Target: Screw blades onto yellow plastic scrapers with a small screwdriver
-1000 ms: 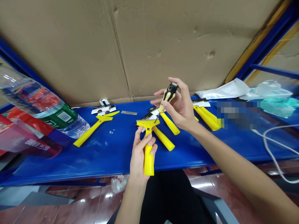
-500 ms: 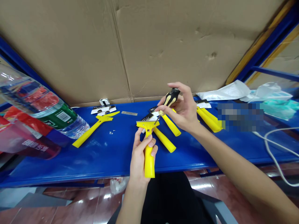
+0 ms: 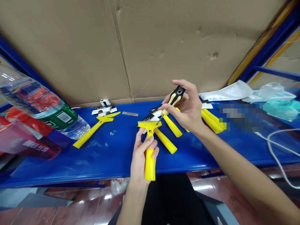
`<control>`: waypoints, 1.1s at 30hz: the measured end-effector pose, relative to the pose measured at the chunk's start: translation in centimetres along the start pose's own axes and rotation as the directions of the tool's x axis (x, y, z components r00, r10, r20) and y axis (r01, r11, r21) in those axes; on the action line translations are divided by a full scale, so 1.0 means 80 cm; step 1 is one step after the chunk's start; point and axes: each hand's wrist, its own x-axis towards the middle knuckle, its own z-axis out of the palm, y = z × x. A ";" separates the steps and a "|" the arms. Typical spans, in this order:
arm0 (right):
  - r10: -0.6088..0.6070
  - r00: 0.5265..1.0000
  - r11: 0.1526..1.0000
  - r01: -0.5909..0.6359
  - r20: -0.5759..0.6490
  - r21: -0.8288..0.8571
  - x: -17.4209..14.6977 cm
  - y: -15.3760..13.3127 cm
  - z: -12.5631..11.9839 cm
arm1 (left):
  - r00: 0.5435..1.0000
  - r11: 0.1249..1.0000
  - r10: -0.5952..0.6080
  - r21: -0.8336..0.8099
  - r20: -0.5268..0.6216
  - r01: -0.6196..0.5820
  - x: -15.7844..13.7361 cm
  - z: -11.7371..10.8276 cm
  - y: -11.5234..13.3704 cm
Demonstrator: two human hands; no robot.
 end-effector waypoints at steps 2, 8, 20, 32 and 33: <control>0.029 0.999 0.999 -0.030 0.040 0.019 0.001 -0.005 -0.002 | 1.000 1.000 0.006 0.000 -0.006 -0.006 0.000 0.001 0.000; -0.011 0.998 1.000 0.010 0.056 0.012 0.003 0.004 -0.007 | 0.999 1.000 0.020 -0.013 -0.026 -0.020 0.001 0.002 0.000; 0.076 0.993 0.996 -0.080 0.086 0.042 0.003 -0.003 -0.006 | 0.999 0.999 0.031 -0.026 -0.037 -0.032 0.002 0.002 0.001; 0.147 0.980 0.988 -0.151 0.131 0.023 0.000 -0.011 -0.005 | 0.999 0.999 0.017 -0.034 -0.031 -0.018 0.004 0.000 0.000; 0.148 0.982 0.989 -0.150 0.115 0.008 0.000 -0.009 -0.006 | 1.000 0.999 0.011 -0.031 -0.027 -0.012 0.005 0.000 0.000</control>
